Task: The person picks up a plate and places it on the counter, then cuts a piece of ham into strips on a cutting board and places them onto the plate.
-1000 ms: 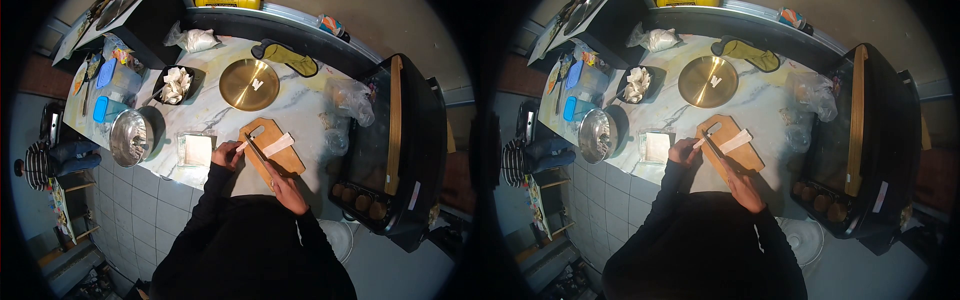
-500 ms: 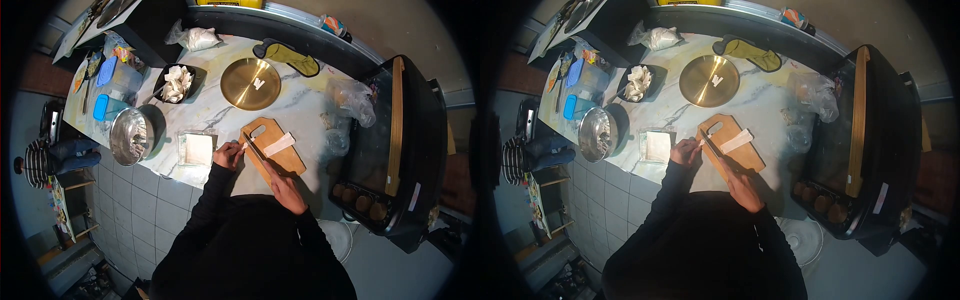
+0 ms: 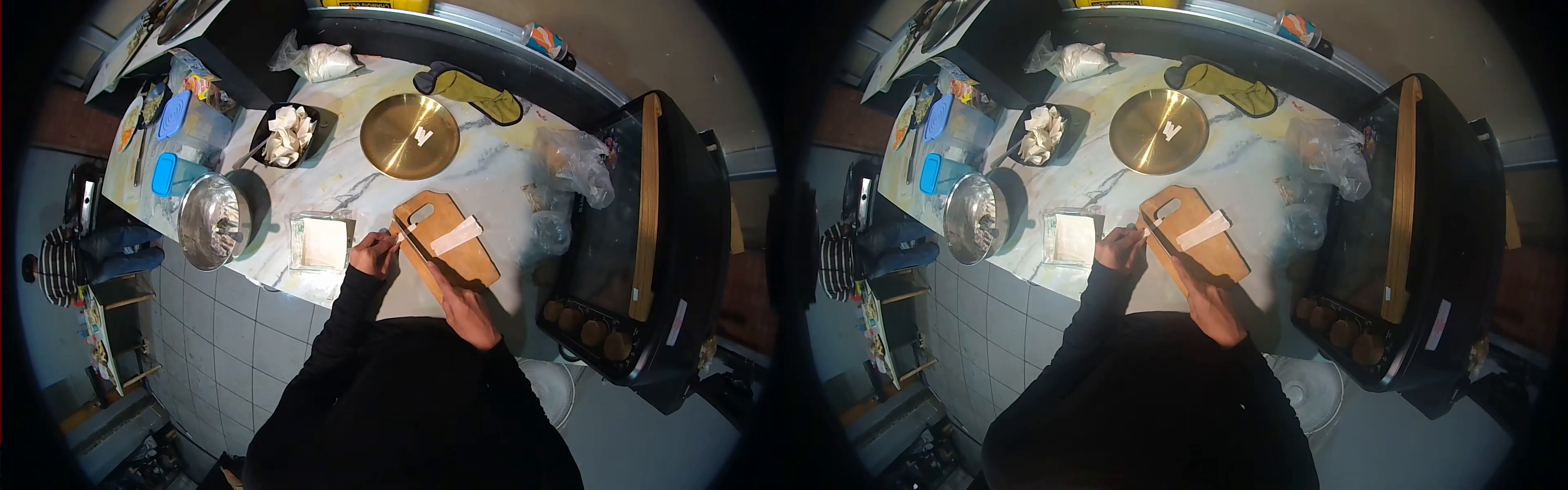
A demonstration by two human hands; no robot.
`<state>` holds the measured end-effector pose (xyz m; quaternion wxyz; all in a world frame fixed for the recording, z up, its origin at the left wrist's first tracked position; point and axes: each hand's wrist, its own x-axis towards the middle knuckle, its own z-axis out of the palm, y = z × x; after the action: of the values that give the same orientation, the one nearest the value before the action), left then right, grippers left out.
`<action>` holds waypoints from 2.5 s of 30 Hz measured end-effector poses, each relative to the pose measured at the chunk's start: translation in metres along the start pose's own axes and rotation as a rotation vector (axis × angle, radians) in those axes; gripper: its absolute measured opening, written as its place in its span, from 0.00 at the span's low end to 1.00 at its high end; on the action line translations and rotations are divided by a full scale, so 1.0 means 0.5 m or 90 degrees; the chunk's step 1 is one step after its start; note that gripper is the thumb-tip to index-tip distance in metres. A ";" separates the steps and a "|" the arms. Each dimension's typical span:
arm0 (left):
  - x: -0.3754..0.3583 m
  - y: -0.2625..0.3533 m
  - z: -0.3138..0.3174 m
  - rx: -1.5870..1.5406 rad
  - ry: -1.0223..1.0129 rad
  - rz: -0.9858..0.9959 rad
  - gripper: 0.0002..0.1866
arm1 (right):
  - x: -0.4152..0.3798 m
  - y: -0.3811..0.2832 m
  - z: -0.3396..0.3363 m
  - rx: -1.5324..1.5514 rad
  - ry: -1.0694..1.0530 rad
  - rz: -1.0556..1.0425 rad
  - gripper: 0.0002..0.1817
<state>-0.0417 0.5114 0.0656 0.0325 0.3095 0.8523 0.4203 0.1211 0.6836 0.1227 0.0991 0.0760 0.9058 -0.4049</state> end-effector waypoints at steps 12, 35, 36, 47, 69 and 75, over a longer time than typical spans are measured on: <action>-0.001 -0.005 0.006 -0.009 0.026 0.011 0.11 | 0.009 0.007 0.013 -0.062 0.009 -0.032 0.46; 0.004 -0.003 0.003 -0.024 0.012 0.002 0.12 | 0.036 -0.001 0.034 -0.153 0.011 -0.001 0.50; 0.003 -0.003 0.003 -0.023 0.013 -0.006 0.12 | 0.028 -0.001 0.030 -0.153 0.010 -0.002 0.50; 0.005 -0.009 0.005 -0.029 0.005 -0.005 0.10 | 0.056 -0.016 0.025 -0.134 -0.011 0.021 0.50; 0.006 -0.020 0.005 -0.037 -0.012 -0.014 0.11 | 0.022 -0.021 0.010 -0.161 -0.029 0.015 0.50; 0.005 -0.016 0.005 -0.051 0.006 -0.010 0.10 | 0.095 -0.023 0.034 -0.170 -0.004 0.017 0.49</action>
<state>-0.0467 0.5111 0.0586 0.0445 0.2992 0.8374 0.4551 0.0746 0.6662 0.1084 0.1167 0.0731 0.9501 -0.2799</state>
